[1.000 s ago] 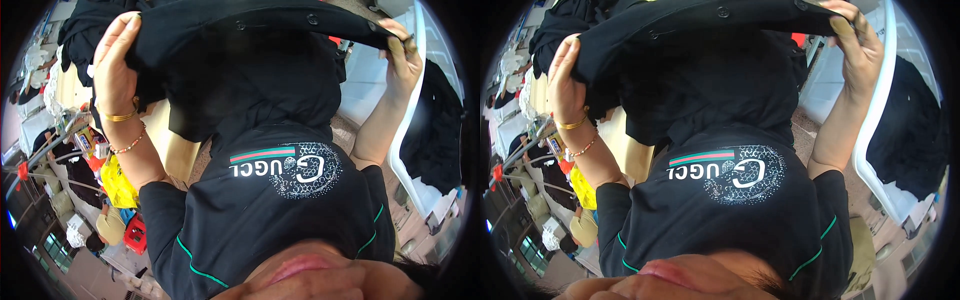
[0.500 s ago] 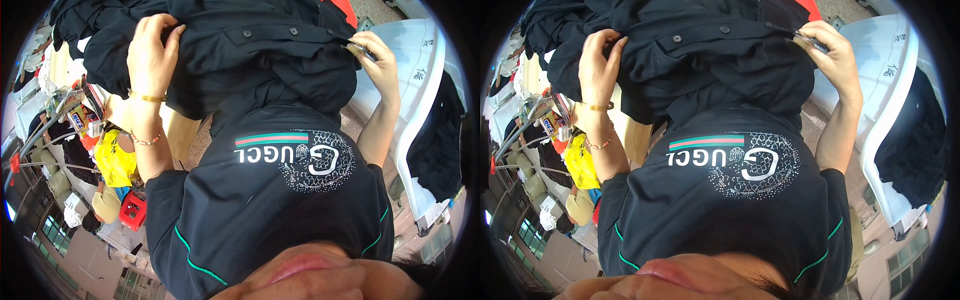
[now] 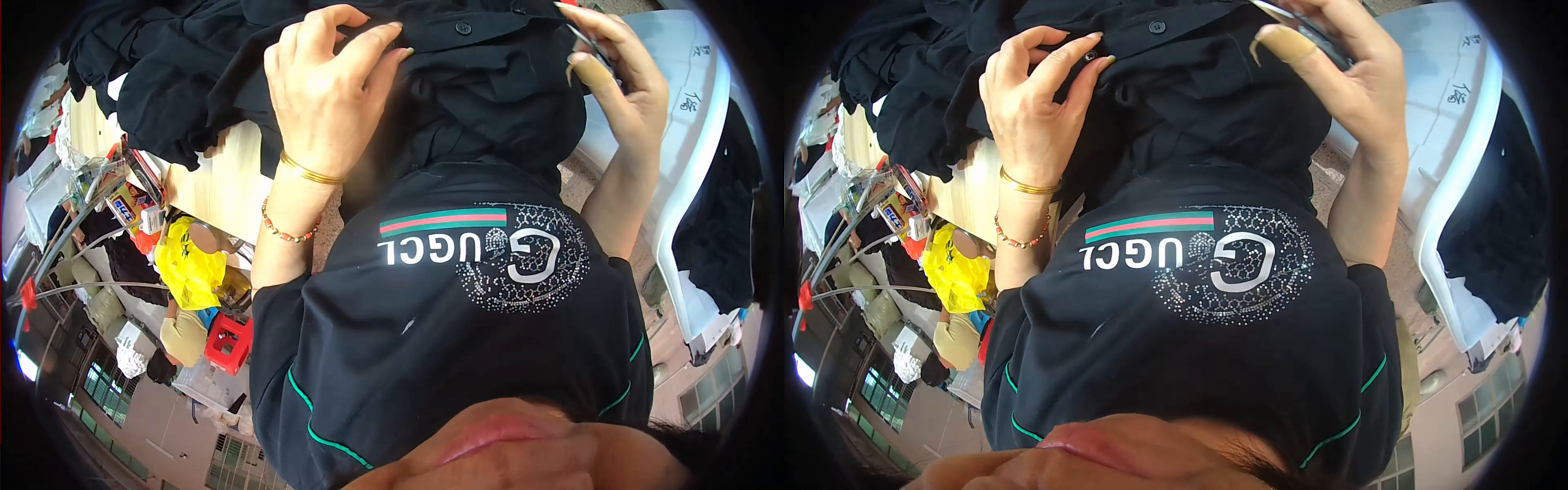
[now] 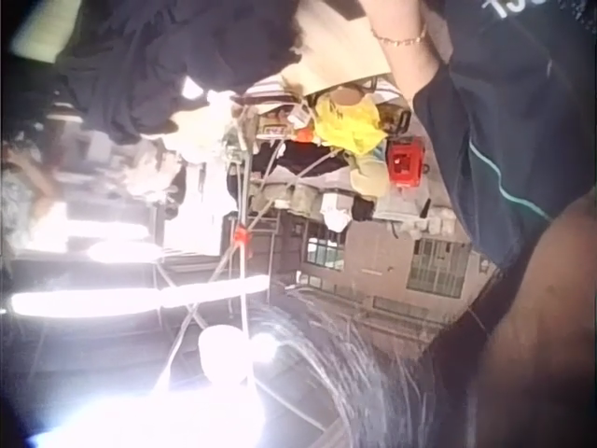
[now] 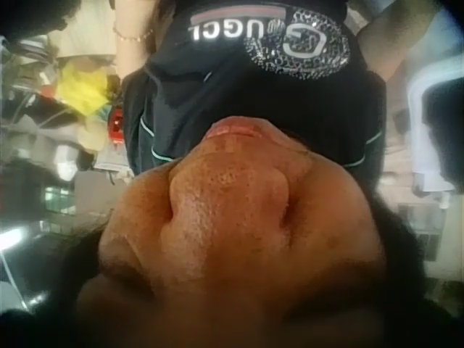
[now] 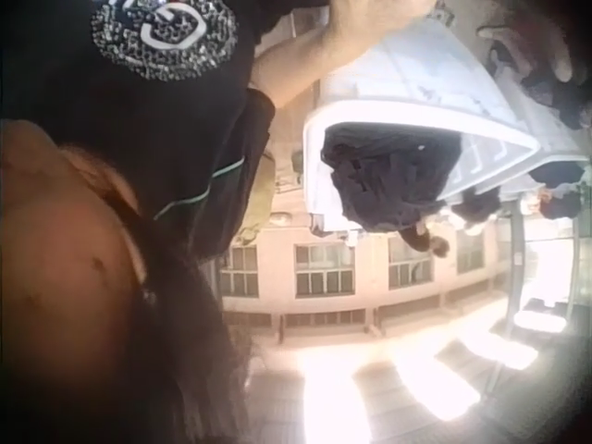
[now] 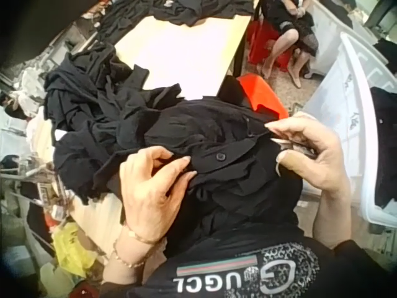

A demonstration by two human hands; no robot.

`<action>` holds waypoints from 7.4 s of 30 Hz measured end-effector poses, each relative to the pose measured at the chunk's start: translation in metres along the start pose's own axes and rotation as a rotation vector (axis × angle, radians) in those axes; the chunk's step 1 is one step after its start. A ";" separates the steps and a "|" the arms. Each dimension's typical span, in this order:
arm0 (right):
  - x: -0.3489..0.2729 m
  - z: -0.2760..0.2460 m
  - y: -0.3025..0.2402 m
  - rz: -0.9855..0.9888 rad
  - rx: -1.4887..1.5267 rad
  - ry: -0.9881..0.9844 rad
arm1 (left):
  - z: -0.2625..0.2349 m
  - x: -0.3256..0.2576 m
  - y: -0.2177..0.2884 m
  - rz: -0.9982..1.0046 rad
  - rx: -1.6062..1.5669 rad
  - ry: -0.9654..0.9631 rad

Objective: Trimming loose threads from black garments using thread snips.

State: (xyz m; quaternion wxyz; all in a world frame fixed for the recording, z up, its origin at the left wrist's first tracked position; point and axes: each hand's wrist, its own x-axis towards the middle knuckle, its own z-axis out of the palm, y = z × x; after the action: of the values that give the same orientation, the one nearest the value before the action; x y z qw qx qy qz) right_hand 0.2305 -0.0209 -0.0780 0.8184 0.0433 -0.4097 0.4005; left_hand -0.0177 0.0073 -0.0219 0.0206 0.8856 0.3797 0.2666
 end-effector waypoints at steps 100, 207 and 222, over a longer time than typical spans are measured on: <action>0.038 0.054 -0.039 0.623 -1.546 -0.342 | 0.000 -0.023 -0.015 -0.190 -0.419 0.112; 0.035 0.062 -0.028 0.580 -1.455 -0.439 | -0.002 0.019 -0.009 -0.465 -0.636 -0.369; 0.036 0.078 -0.003 0.597 -1.482 -0.508 | -0.006 0.025 -0.009 -0.788 -1.525 -0.410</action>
State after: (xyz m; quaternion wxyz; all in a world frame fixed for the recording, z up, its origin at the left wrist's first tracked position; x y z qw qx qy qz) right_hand 0.1957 -0.0317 -0.0001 0.3774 -0.5271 -0.7332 0.2052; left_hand -0.0120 0.0300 -0.0075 0.7640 0.4658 0.3651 0.2569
